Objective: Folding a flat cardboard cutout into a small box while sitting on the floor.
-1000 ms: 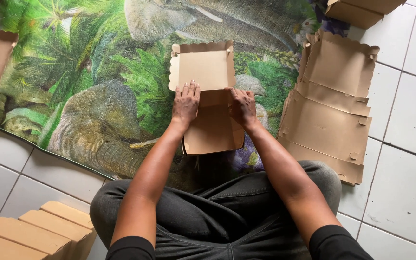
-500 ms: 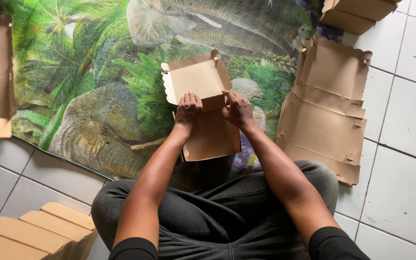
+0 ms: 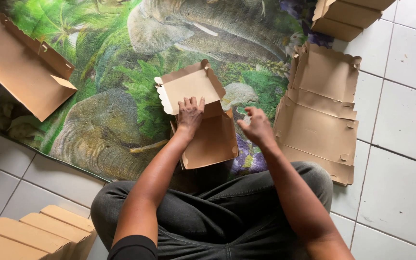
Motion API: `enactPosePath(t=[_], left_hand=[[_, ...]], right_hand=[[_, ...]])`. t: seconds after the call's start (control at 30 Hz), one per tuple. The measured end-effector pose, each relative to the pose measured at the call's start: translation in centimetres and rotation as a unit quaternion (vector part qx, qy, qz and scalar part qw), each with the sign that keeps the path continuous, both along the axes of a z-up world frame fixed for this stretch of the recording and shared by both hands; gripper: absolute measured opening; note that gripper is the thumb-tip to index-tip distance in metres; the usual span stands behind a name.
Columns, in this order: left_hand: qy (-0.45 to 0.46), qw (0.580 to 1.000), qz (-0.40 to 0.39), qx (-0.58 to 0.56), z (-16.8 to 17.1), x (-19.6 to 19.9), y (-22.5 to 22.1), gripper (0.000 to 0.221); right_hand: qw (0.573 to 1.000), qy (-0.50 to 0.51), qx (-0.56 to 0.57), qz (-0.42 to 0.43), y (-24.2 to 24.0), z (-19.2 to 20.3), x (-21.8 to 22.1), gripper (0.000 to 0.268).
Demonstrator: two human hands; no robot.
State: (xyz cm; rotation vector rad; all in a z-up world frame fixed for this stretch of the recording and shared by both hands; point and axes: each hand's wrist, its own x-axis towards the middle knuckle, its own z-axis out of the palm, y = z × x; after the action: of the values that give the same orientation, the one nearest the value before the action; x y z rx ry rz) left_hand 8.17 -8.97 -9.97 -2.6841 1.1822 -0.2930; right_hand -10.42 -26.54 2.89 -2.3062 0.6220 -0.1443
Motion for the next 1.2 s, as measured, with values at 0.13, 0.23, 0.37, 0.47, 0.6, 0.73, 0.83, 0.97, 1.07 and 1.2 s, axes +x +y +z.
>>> enactPosePath(t=[0.13, 0.23, 0.37, 0.47, 0.6, 0.73, 0.83, 0.97, 1.07, 1.2], left_hand=[[0.091, 0.996, 0.001, 0.017, 4.1, -2.6, -0.1, 0.075], [0.127, 0.992, -0.003, -0.012, 3.8, -3.8, -0.1, 0.066], [0.154, 0.988, 0.009, 0.000, 6.0, -4.8, 0.3, 0.082], [0.171, 0.985, 0.004, -0.011, 4.7, -3.3, 0.4, 0.096], [0.182, 0.983, -0.015, 0.009, 2.2, -2.1, 0.5, 0.100], [0.184, 0.983, -0.022, 0.000, 3.0, -2.7, 0.5, 0.103], [0.178, 0.984, -0.022, -0.009, 4.1, -2.7, 0.6, 0.106], [0.148, 0.987, -0.025, -0.062, 4.9, -1.9, 1.0, 0.113], [0.172, 0.979, -0.015, -0.106, 7.0, -1.5, 1.4, 0.117], [0.195, 0.971, -0.006, -0.136, 5.3, -0.5, 1.7, 0.120]], right_hand=[[0.992, 0.118, 0.028, 0.025, 1.5, -3.3, 0.9, 0.063], [0.984, 0.165, 0.053, 0.037, 2.2, -3.5, 2.4, 0.066], [0.974, 0.219, 0.011, 0.059, 2.0, -5.8, 3.0, 0.075], [0.975, 0.215, 0.014, 0.048, 2.3, -6.8, 2.6, 0.076], [0.982, 0.185, 0.034, 0.020, 3.0, -5.3, 2.9, 0.067], [0.984, 0.168, 0.056, 0.004, 3.7, -5.0, 3.1, 0.047], [0.991, 0.100, 0.088, -0.015, 4.5, -2.4, 2.6, 0.042], [0.996, 0.002, 0.083, -0.034, 4.2, -3.5, 2.6, 0.032], [0.995, -0.039, 0.084, -0.036, 4.5, -3.5, 2.7, 0.034], [0.994, -0.054, 0.090, -0.025, 4.6, -4.2, 2.8, 0.032]])
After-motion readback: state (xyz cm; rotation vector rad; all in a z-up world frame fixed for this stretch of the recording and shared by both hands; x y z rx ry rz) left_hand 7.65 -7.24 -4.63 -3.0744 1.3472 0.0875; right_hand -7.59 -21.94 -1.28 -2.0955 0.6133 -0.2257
